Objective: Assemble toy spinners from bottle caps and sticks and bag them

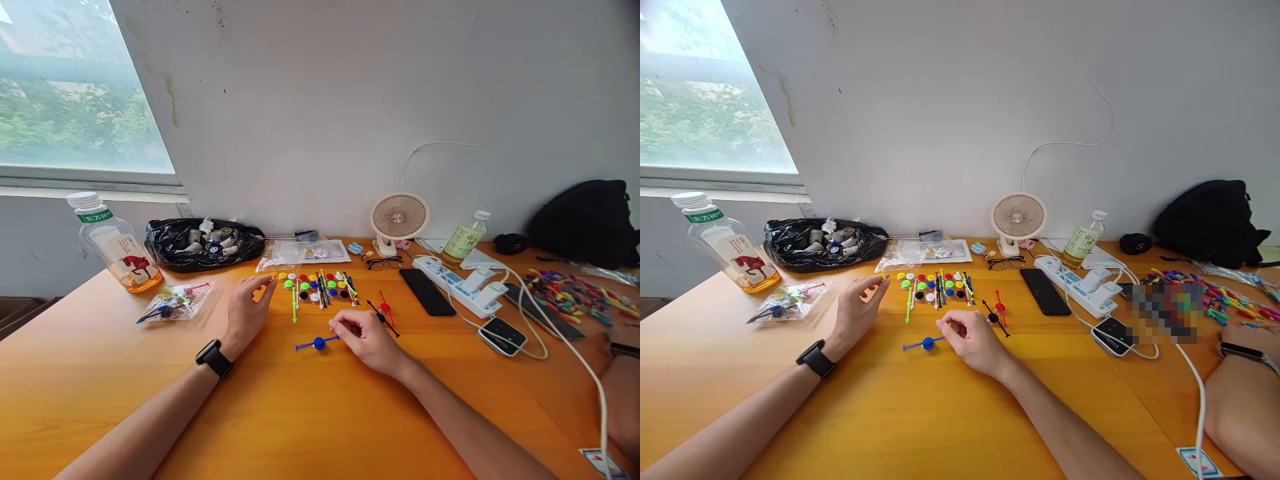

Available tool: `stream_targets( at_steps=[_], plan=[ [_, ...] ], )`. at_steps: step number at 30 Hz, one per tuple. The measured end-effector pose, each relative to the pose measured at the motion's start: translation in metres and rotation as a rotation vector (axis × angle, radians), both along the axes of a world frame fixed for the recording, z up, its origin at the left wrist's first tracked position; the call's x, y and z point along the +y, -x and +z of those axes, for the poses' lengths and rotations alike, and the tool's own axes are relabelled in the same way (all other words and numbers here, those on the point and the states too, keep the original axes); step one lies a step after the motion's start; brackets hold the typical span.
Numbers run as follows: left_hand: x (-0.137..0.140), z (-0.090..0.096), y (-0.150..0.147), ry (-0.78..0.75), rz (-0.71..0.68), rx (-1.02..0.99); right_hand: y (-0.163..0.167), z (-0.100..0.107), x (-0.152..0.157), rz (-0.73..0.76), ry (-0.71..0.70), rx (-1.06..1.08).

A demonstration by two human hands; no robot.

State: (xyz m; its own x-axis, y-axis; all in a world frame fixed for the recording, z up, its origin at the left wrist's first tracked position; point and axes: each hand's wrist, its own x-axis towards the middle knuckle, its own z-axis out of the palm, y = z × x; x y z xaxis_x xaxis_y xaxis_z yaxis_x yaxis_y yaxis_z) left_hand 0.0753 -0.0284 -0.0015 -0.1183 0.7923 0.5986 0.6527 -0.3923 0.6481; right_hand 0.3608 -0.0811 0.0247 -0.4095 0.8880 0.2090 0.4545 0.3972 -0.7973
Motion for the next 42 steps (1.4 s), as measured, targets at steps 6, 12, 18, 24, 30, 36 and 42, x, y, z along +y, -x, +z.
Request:
stream_targets(
  at_steps=[6,12,18,24,30,36,42],
  plan=[
    [0.005,-0.005,0.002,0.123,-0.089,-0.109,0.000,-0.001,-0.001,0.002,0.000,-0.013],
    [0.008,-0.010,0.005,0.183,-0.080,-0.004,0.000,0.001,-0.002,0.006,0.000,-0.020],
    [0.007,-0.007,0.005,0.213,-0.104,-0.033,0.000,0.002,-0.002,0.003,-0.001,-0.027],
    [0.008,-0.007,0.004,0.152,-0.065,0.034,0.001,0.002,-0.002,0.010,-0.003,-0.039],
    [0.013,-0.016,0.007,0.115,-0.068,0.048,0.001,0.002,-0.002,0.012,0.004,-0.054],
    [0.014,-0.016,0.007,0.146,-0.089,0.015,0.001,0.002,-0.003,0.021,0.002,-0.071],
    [0.013,-0.013,0.007,0.106,-0.104,-0.058,0.001,0.002,-0.003,0.017,0.001,-0.088]
  ],
)
